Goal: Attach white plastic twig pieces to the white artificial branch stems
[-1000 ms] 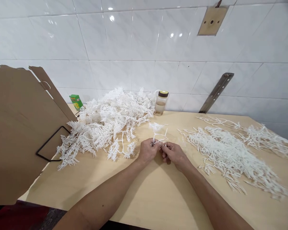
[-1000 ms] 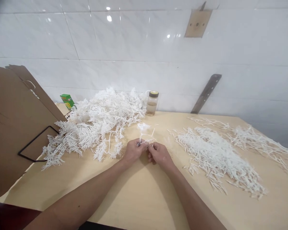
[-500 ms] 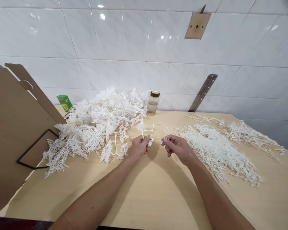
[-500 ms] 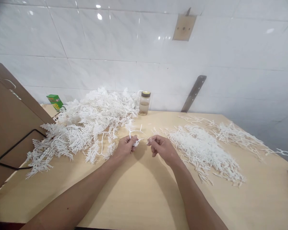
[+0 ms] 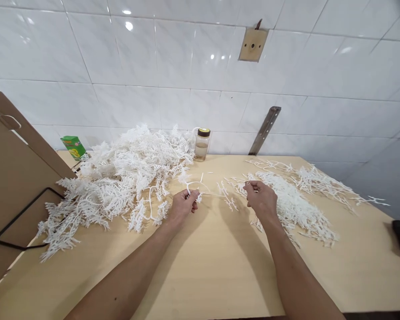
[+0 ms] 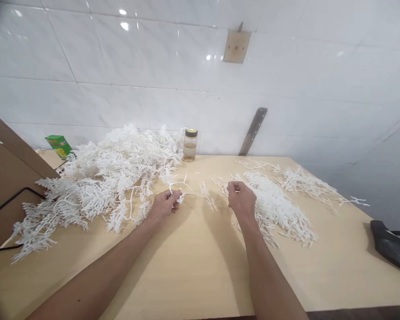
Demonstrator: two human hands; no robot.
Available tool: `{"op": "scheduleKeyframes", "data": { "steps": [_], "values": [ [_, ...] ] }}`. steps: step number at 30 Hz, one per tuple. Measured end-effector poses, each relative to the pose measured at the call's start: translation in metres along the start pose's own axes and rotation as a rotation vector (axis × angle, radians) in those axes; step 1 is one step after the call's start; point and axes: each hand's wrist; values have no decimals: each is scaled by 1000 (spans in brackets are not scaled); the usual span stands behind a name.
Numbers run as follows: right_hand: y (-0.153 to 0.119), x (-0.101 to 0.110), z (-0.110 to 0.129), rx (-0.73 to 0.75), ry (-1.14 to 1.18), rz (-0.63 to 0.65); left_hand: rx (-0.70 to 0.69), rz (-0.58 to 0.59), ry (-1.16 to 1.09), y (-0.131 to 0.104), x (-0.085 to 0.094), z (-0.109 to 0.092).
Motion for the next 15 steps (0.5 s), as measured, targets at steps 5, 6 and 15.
{"op": "scheduleKeyframes", "data": {
  "steps": [5,6,15],
  "values": [
    [4,-1,-5,94,-105,-64,18,-4,-57,2,0,1],
    [3,-1,-3,105,-79,-102,19,-6,-68,3,0,2],
    [-66,-21,42,462,419,38,22,-106,-51,6,-2,3]
  ]
}}
Point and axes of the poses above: each hand's wrist, its own y-axis towards the middle knuckle, its own x-axis out of the back of the hand, z = x × y, and after that the axes turned 13 degrees about -z, right-handed
